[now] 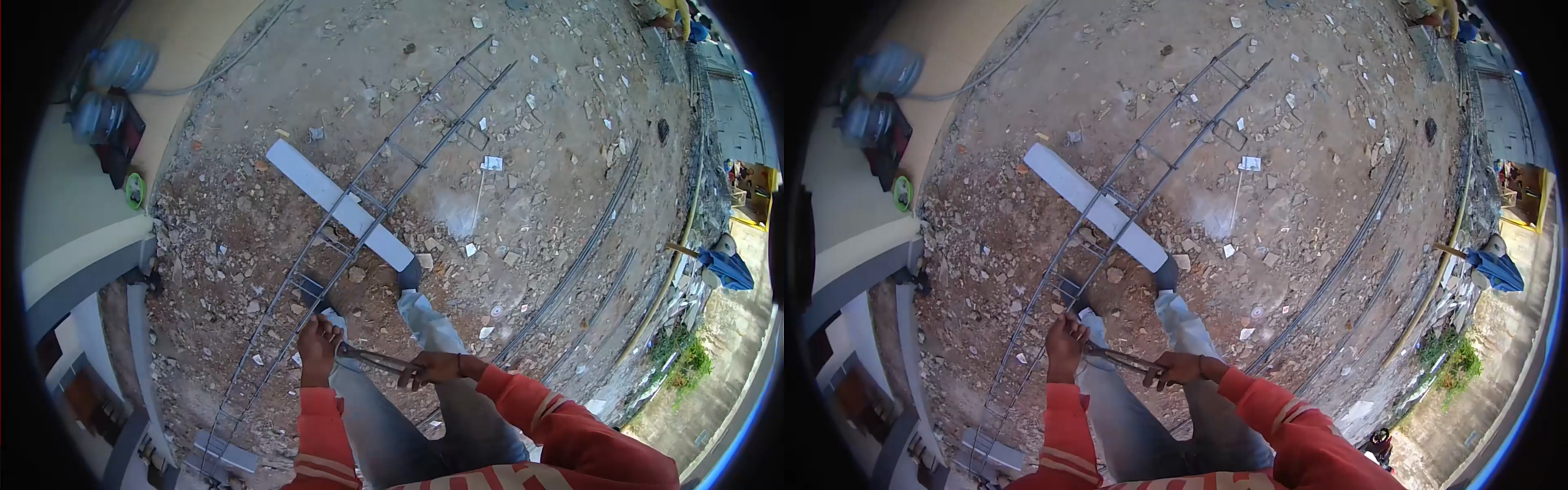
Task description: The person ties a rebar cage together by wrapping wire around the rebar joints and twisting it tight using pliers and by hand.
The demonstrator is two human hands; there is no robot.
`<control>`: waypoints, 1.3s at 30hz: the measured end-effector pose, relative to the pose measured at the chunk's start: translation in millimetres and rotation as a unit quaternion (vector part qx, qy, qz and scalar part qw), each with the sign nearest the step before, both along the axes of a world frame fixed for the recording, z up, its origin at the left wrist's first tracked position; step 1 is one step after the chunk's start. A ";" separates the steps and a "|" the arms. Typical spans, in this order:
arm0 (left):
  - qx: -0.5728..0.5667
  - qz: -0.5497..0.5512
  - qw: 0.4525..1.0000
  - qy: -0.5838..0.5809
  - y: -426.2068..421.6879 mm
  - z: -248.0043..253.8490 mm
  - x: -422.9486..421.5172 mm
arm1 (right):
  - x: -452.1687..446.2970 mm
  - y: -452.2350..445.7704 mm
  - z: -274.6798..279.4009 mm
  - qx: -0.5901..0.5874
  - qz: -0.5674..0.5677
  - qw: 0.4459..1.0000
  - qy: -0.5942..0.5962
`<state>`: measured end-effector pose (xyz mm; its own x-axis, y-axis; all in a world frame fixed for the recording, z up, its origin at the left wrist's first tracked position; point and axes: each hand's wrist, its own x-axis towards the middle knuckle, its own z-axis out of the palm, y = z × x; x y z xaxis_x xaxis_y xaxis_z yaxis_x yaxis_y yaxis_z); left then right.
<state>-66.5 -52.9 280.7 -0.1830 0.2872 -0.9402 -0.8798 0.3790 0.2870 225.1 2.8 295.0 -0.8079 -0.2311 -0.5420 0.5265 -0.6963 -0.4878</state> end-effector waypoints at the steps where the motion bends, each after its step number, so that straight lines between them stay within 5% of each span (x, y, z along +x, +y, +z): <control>1: 0.023 0.021 0.999 0.045 -10.6 -17.3 -14.4 | 6.6 -8.7 -12.3 0.021 -0.022 1.000 -0.004; 4: 0.021 0.068 0.990 0.117 -6.0 -18.2 -48.6 | 11.1 -6.7 -33.4 0.409 -0.020 0.911 -0.052; 6: 0.009 0.068 0.988 0.141 -9.7 -24.0 -59.9 | 5.4 -0.5 -62.8 0.508 -0.003 0.826 -0.244; 14: 0.049 0.093 0.994 -0.016 -26.1 -45.5 -40.1 | -93.8 102.3 -136.4 0.780 -0.062 0.590 -0.200; 18: 0.042 0.072 0.989 -0.123 -43.0 -47.4 -36.6 | -127.4 125.8 -199.1 0.815 -0.015 0.542 -0.204; 22: 0.083 0.022 0.984 -0.154 -52.6 -53.8 -41.4 | -158.6 106.1 -187.8 0.854 -0.021 0.454 -0.254; 24: 0.103 0.040 0.980 -0.164 -53.1 -55.7 -50.1 | -171.6 82.6 -165.6 0.778 -0.104 0.591 -0.189; 26: 0.117 0.087 0.975 -0.168 -50.2 -56.9 -59.8 | -183.5 43.2 -125.8 0.511 -0.139 0.840 -0.119; 28: 0.116 0.108 0.976 -0.147 -47.3 -59.0 -70.6 | -197.4 -10.9 -87.0 0.233 -0.130 0.962 -0.059; 31: 0.078 0.063 0.991 -0.087 -48.1 -71.3 -95.6 | -202.1 -90.2 -66.3 0.220 -0.036 0.974 -0.050; 32: 0.042 0.006 0.998 -0.050 -51.4 -77.9 -103.8 | -205.9 -116.3 -62.4 0.196 -0.142 0.968 -0.063; 37: 0.032 0.007 0.999 -0.036 -60.8 -86.5 -129.8 | -219.4 -128.2 -50.6 0.067 -0.255 0.953 -0.150; 39: 0.027 -0.020 0.999 -0.019 -58.1 -87.0 -131.3 | -220.3 -121.5 -44.9 0.126 -0.258 0.947 -0.144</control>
<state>-197.9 -110.9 193.7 -0.1356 0.3438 -0.9292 -0.8747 0.3989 0.2753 4.8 -118.7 250.1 -0.5879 0.3202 -0.7428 0.2845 -0.7778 -0.5605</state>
